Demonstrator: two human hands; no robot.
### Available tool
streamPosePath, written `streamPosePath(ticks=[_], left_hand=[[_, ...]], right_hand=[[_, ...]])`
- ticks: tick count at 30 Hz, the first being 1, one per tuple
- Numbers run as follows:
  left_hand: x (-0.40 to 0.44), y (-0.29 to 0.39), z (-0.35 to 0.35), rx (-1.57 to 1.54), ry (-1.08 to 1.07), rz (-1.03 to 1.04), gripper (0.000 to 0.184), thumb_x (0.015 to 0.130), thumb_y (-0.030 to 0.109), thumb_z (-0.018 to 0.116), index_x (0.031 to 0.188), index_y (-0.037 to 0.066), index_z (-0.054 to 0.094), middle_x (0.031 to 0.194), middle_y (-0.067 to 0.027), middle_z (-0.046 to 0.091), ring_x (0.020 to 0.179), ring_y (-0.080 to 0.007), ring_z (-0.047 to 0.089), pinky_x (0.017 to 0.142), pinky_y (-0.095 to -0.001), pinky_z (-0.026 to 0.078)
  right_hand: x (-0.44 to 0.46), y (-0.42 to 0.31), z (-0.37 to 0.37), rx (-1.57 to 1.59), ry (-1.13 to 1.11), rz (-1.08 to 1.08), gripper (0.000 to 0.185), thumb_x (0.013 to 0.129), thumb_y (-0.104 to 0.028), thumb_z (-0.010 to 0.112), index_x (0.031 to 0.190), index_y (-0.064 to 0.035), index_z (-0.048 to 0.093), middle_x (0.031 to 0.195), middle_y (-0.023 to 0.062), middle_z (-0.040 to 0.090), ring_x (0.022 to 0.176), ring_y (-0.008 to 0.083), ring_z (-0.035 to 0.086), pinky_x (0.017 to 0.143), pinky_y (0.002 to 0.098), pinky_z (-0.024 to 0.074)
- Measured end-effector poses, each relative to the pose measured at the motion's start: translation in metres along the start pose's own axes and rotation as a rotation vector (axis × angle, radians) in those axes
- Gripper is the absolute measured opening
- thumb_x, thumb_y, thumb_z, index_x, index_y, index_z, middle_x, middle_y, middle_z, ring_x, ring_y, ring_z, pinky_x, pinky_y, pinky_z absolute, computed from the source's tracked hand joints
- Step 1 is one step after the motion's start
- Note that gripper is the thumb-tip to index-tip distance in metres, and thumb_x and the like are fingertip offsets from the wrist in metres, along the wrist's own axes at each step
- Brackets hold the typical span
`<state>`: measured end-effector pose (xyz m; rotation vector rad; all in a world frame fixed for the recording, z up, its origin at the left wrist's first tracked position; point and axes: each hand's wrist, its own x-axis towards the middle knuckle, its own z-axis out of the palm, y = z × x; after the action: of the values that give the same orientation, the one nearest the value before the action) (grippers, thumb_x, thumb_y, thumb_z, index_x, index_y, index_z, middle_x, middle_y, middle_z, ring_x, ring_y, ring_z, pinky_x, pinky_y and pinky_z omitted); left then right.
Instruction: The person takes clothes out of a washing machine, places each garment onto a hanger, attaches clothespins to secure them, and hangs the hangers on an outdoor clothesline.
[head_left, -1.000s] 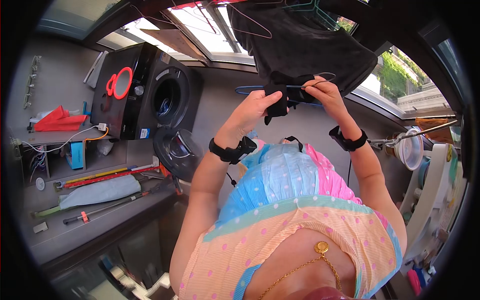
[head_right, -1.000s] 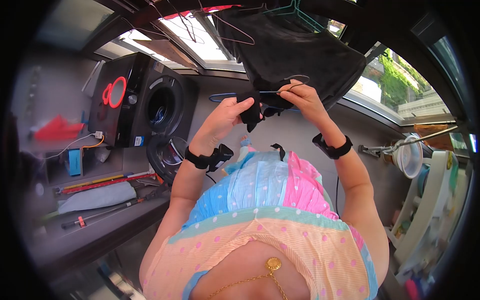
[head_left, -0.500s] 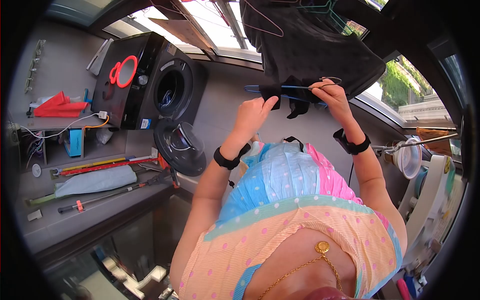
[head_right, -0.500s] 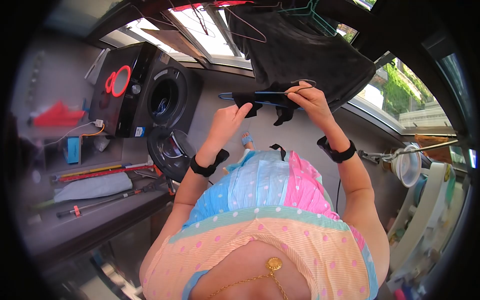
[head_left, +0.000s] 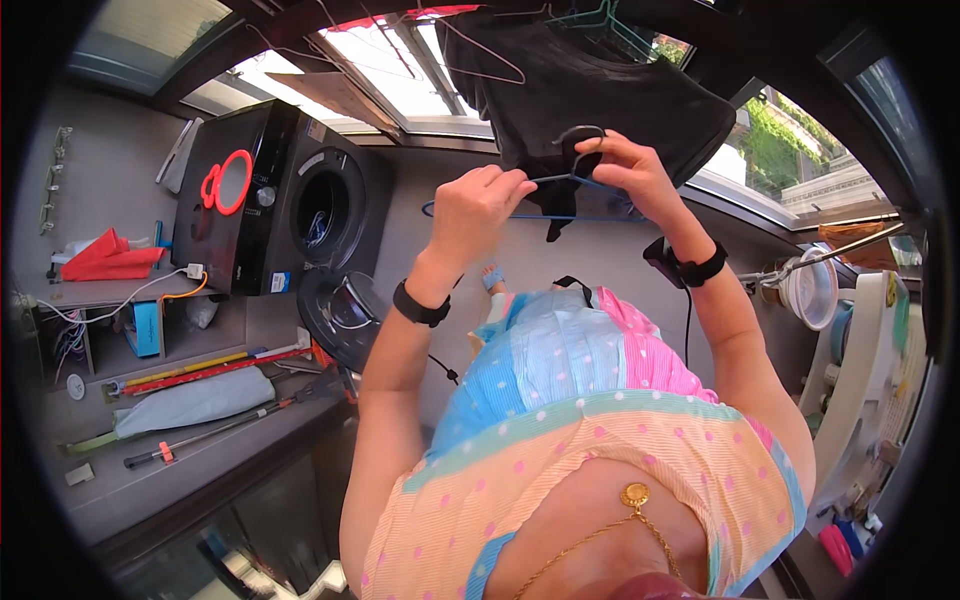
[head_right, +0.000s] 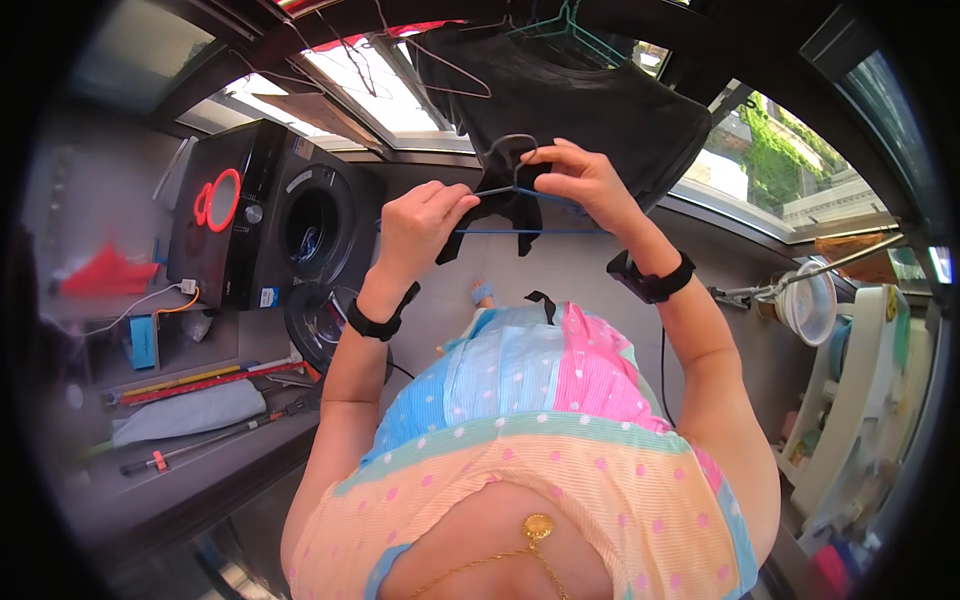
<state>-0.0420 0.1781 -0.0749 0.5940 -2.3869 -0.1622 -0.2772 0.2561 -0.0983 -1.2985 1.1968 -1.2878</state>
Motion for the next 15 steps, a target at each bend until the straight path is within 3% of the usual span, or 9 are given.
streamPosePath(ticks=[2, 3, 7, 14, 15], left_hand=[[-0.002, -0.005, -0.01, -0.07, 0.052, -0.029, 0.013, 0.077, 0.019, 0.069, 0.078, 0.008, 0.064, 0.062, -0.0052, 0.054, 0.056, -0.021, 0.055, 0.049, -0.03, 0.043], [-0.004, -0.007, -0.017, -0.084, 0.08, -0.069, 0.012, 0.077, 0.018, 0.069, 0.078, 0.007, 0.064, 0.062, -0.0054, 0.054, 0.056, -0.0212, 0.054, 0.049, -0.03, 0.043], [-0.01, -0.017, -0.038, -0.091, 0.164, -0.176, 0.012, 0.078, 0.015, 0.069, 0.08, 0.005, 0.064, 0.061, -0.0064, 0.052, 0.055, -0.0221, 0.052, 0.049, -0.0298, 0.041], [-0.02, -0.021, -0.037, -0.025, 0.197, -0.214, 0.012, 0.078, 0.016, 0.069, 0.079, 0.005, 0.064, 0.063, -0.0075, 0.053, 0.056, -0.0228, 0.053, 0.05, -0.0303, 0.042], [-0.02, -0.02, -0.035, -0.013, 0.197, -0.202, 0.012, 0.078, 0.016, 0.069, 0.079, 0.005, 0.064, 0.063, -0.0074, 0.053, 0.057, -0.0228, 0.053, 0.05, -0.0305, 0.042]], right_hand=[[0.006, 0.016, -0.018, 0.51, 0.217, 0.001, 0.022, 0.088, -0.012, 0.058, 0.105, 0.0015, 0.063, 0.092, 0.003, 0.061, 0.085, 0.0097, 0.059, 0.076, 0.0256, 0.0487], [0.006, 0.028, -0.035, 0.584, 0.232, -0.042, 0.023, 0.091, -0.012, 0.053, 0.105, 0.003, 0.062, 0.095, 0.0065, 0.063, 0.085, 0.0109, 0.061, 0.072, 0.0287, 0.053], [-0.012, 0.038, -0.072, 0.585, 0.304, 0.017, 0.021, 0.09, -0.01, 0.053, 0.104, 0.0028, 0.062, 0.095, 0.0064, 0.064, 0.076, 0.0116, 0.063, 0.063, 0.0274, 0.054], [-0.017, -0.006, -0.05, 0.514, 0.146, 0.104, 0.027, 0.087, -0.004, 0.052, 0.111, 0.0049, 0.059, 0.095, 0.0079, 0.064, 0.077, 0.0109, 0.063, 0.069, 0.026, 0.0546], [-0.014, -0.011, -0.046, 0.525, 0.075, 0.091, 0.031, 0.085, -0.001, 0.05, 0.115, 0.0045, 0.057, 0.099, 0.0088, 0.064, 0.081, 0.0131, 0.064, 0.074, 0.027, 0.0542]])
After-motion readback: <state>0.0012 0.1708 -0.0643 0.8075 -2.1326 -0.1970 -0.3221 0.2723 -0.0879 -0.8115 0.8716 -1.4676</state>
